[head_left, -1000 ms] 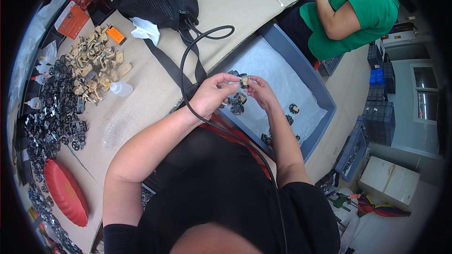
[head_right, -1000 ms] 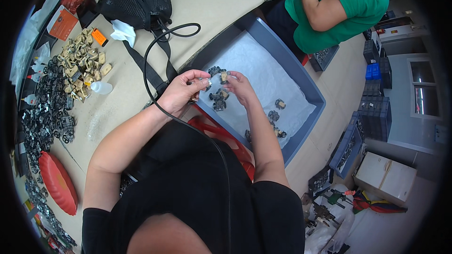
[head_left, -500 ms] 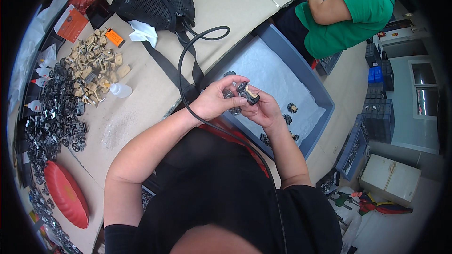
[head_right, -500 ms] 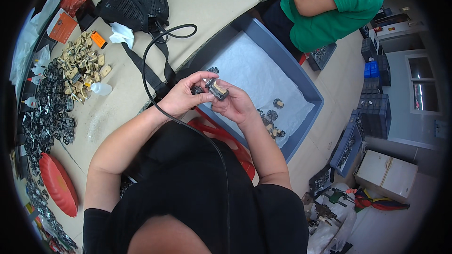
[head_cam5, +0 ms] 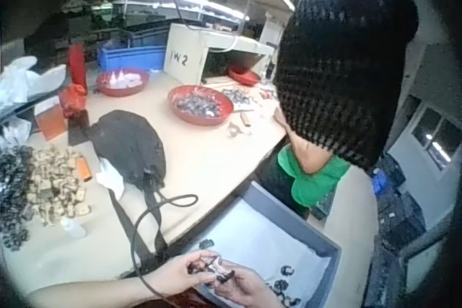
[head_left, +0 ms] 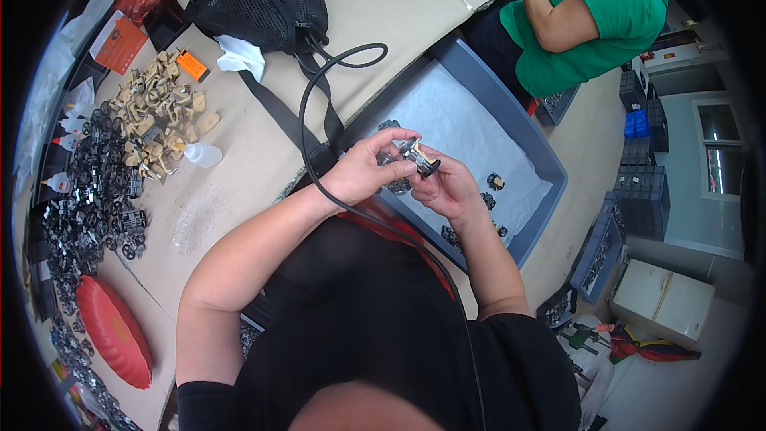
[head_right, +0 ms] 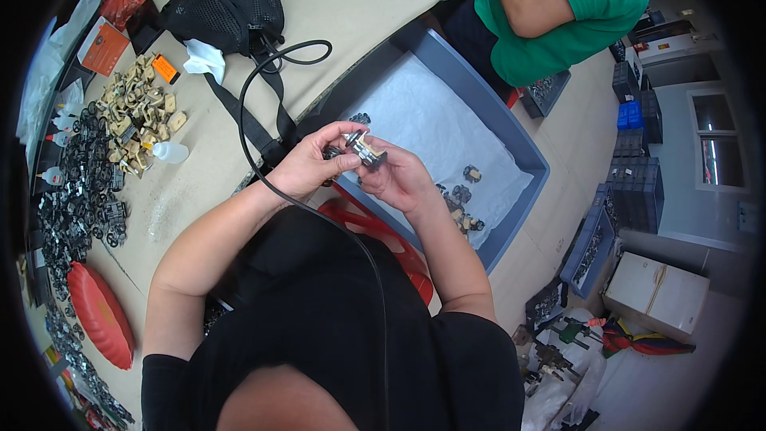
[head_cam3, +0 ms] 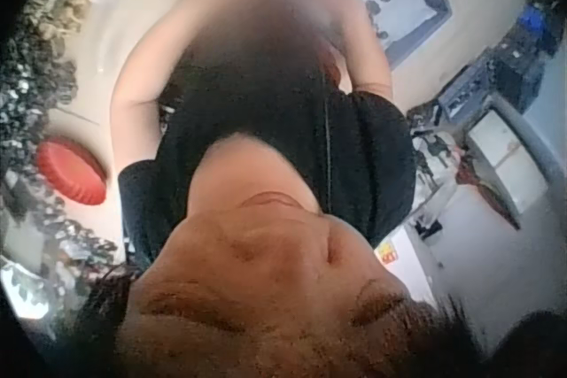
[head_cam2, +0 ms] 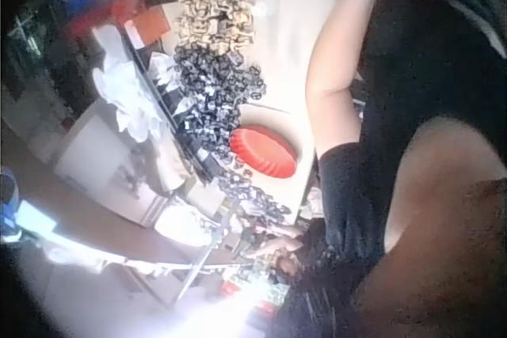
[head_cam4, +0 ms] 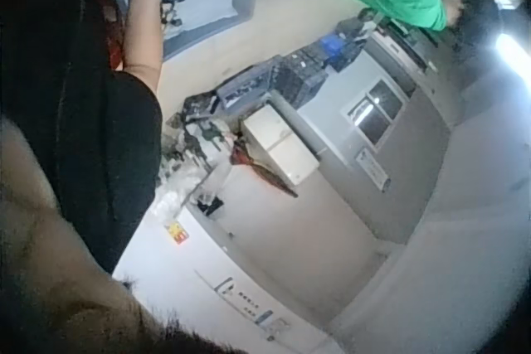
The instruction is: The person assembles small electronic components and plastic housings by hand at a factory workstation.
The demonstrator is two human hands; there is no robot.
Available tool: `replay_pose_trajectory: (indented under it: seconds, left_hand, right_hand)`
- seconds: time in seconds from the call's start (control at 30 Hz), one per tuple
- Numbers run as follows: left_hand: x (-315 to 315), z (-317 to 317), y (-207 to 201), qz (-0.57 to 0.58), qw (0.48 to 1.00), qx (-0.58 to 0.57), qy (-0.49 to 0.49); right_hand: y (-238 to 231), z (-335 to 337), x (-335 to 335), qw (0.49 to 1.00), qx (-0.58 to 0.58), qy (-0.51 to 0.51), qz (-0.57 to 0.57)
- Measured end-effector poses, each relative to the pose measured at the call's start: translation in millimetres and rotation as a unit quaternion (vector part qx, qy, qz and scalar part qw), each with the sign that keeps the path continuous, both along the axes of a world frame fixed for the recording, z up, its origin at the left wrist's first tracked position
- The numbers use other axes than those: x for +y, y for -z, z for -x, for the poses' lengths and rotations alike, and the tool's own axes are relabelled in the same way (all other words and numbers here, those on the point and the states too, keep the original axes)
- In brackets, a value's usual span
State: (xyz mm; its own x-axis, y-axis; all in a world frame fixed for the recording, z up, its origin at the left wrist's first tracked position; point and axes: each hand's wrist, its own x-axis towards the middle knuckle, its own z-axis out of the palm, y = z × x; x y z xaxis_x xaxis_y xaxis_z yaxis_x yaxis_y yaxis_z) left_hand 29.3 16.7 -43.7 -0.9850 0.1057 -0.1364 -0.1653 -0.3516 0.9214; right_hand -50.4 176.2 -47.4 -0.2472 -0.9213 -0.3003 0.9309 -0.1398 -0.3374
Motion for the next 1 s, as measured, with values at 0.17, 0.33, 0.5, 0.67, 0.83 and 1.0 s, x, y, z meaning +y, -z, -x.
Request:
replay_pose_trajectory:
  seconds: [0.17, 0.33, 0.5, 0.67, 0.83, 1.0]
  left_hand:
    - [0, 0, -2, 0.006, 1.0, -0.002, 0.002]
    - [0, -1, -3, 0.007, 1.0, -0.013, 0.003]
    - [1, -1, 1, 0.021, 1.0, -0.014, -0.003]
    - [1, -2, -8, 0.007, 1.0, -0.03, -0.004]
    - [1, -2, -8, 0.012, 0.999, -0.03, -0.003]
    - [-2, -2, -8, -0.077, 0.991, -0.105, -0.02]
  right_hand:
    - [-1, -1, 0, 1.0, -0.001, 0.006, 0.003]
    - [-5, 0, 1, 1.0, 0.026, 0.013, 0.004]
    - [1, -1, 2, 0.999, -0.014, 0.013, 0.037]
    - [-2, -2, 1, 0.999, -0.021, 0.02, 0.025]
    - [-7, -1, 1, 0.998, 0.005, 0.045, -0.044]
    - [-26, 5, 3, 0.923, 0.317, 0.053, -0.21]
